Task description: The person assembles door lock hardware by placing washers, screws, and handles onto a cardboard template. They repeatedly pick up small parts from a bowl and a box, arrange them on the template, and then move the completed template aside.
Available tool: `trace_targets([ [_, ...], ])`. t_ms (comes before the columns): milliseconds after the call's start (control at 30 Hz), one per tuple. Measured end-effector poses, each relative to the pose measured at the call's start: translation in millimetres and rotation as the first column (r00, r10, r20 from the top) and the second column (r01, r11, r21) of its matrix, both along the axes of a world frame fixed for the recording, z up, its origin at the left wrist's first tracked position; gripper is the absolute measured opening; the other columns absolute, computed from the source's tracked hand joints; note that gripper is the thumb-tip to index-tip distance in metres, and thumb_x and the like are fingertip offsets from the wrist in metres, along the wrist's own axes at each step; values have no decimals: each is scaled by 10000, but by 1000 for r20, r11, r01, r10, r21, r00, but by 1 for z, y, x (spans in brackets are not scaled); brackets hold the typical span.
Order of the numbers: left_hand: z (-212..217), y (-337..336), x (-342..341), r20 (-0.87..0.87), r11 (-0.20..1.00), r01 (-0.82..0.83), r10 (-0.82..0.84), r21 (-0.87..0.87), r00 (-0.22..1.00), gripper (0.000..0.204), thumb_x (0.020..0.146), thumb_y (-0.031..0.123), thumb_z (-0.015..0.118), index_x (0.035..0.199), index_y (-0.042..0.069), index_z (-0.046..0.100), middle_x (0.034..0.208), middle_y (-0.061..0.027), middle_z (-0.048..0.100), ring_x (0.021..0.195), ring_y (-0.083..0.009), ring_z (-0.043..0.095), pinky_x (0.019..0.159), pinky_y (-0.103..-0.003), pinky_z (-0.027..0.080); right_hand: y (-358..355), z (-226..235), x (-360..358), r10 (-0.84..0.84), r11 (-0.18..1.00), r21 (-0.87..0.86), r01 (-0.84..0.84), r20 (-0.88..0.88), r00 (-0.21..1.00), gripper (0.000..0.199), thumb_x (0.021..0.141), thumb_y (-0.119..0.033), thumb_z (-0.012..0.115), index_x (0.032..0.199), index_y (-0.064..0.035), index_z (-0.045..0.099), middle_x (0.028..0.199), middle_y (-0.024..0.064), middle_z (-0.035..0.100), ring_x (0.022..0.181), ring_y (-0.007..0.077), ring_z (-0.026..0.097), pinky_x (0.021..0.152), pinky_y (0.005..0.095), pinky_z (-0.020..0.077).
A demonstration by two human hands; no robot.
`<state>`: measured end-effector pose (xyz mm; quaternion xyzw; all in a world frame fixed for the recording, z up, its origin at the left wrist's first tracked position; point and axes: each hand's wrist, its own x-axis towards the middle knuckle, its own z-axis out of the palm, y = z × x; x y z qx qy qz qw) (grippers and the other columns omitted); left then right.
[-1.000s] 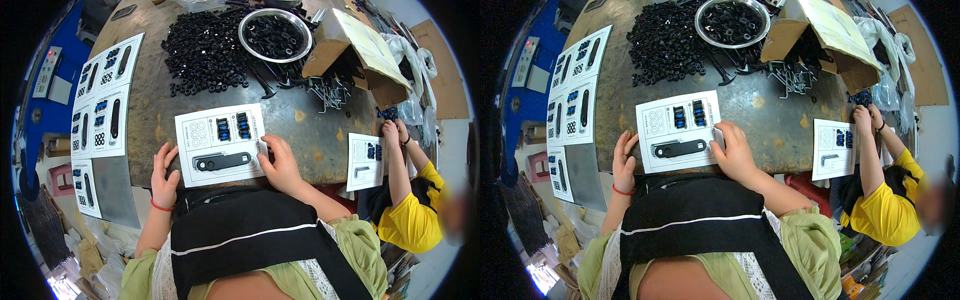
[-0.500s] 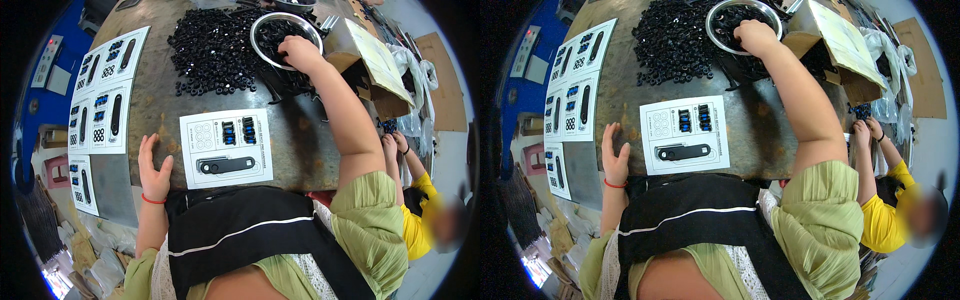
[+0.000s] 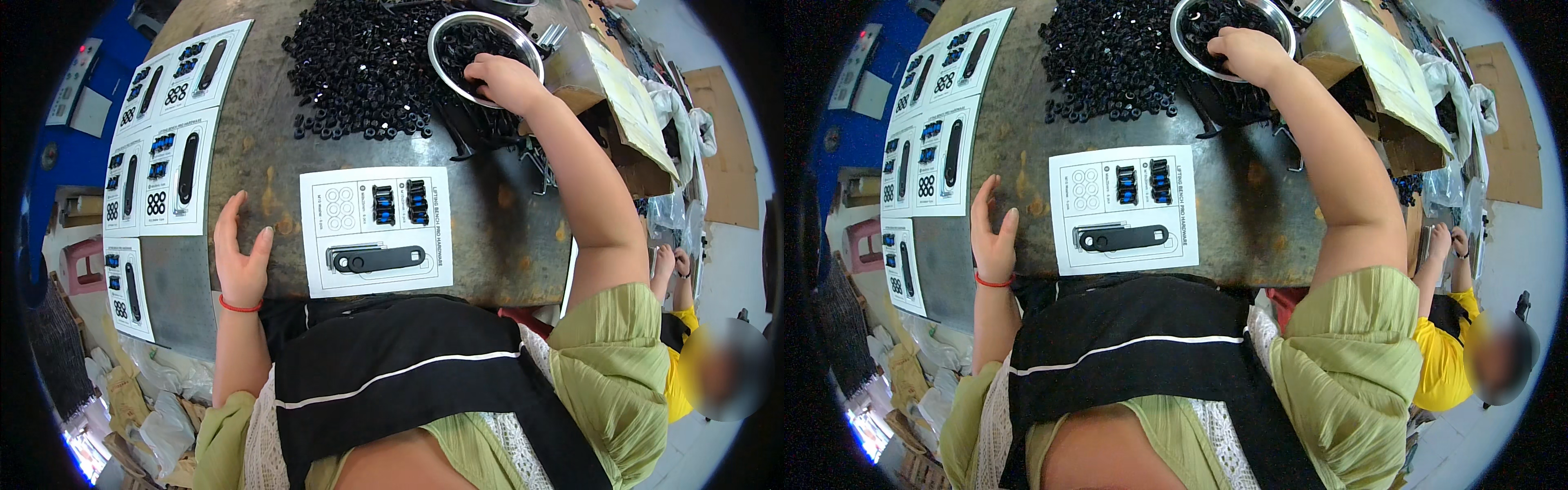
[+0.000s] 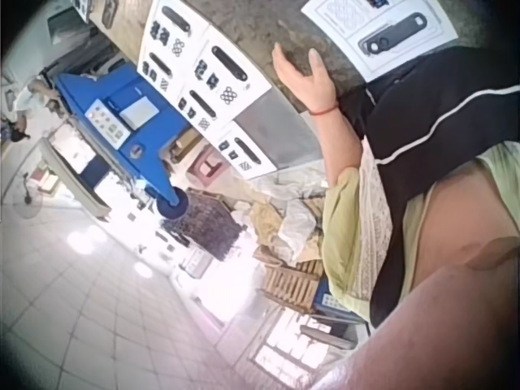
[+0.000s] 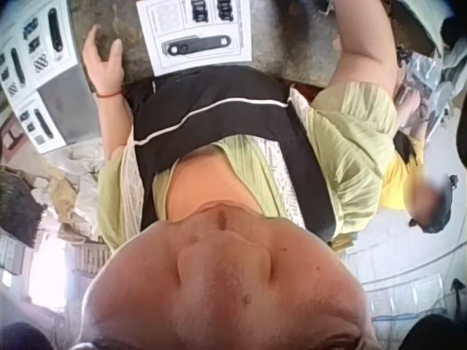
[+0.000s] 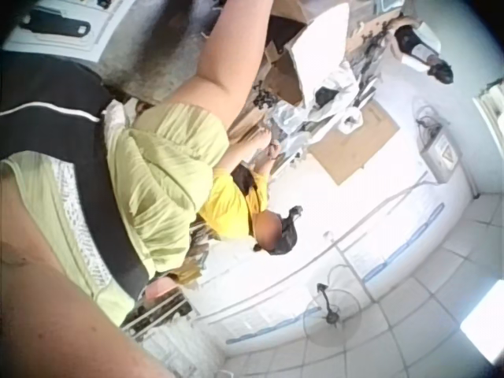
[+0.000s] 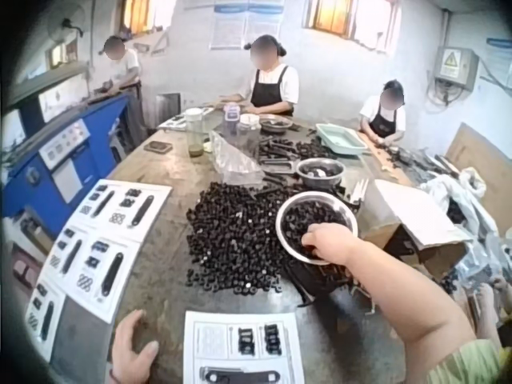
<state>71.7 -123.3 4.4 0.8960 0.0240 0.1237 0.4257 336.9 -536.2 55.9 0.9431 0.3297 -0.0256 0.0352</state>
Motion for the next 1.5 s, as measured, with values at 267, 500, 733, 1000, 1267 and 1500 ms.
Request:
trace_targets([
  [267, -7, 5, -2, 21, 1000, -16, 16, -19, 1000, 567, 854, 164, 691, 1377, 45, 505, 1371, -126, 536, 1236, -273, 519, 1026, -390, 411, -4, 2, 6, 42, 996, -74, -41, 15, 999, 174, 795, -83, 691, 964, -118, 682, 987, 81, 614, 985, 301, 629, 827, 418, 521],
  [500, -1, -15, 5, -107, 951, 9, -44, -310, 993, 451, 810, 31, 717, 1245, 27, 603, 1180, -84, 599, 919, -122, 624, 692, -240, 498, 93, 11, -87, 118, 868, 493, -57, -93, 989, 124, 821, -98, 691, 935, -52, 676, 937, 109, 630, 908, 290, 635, 789, 386, 520],
  [733, -18, -50, 55, -236, 969, 246, -240, -2, 942, 245, 843, 240, 692, 1009, 59, 701, 926, -106, 653, 826, -289, 644, 749, -373, 516, 181, -45, -143, 161, 929, 370, 16, -443, 882, 203, 817, -115, 655, 1014, -73, 685, 966, 126, 678, 959, 326, 647, 819, 437, 525],
  [1000, -11, -48, 58, -417, 993, 117, -108, -4, 903, 228, 836, 270, 710, 880, 47, 729, 888, -117, 681, 798, -260, 661, 721, -369, 523, 169, -36, -153, -117, 844, 440, 307, -408, 906, 177, 841, -103, 620, 1005, -62, 677, 897, 149, 705, 853, 341, 674, 747, 444, 534],
  [1267, -9, -51, 56, -399, 949, 295, -228, 113, 888, 231, 741, 250, 796, 867, 67, 735, 789, -91, 627, 746, -254, 637, 667, -349, 509, 172, -45, -179, -38, 895, 402, 193, -364, 931, 136, 795, -147, 687, 921, -125, 735, 900, 96, 690, 837, 314, 671, 745, 422, 543],
  [1500, -22, -43, 65, -52, 851, 437, -442, 290, 895, 268, 787, 205, 747, 1047, 157, 702, 876, -47, 581, 863, -257, 621, 737, -365, 515, 173, -43, -179, -135, 925, 317, 209, -239, 962, 139, 801, -196, 701, 926, -152, 743, 921, 58, 656, 841, 288, 669, 724, 409, 546],
])
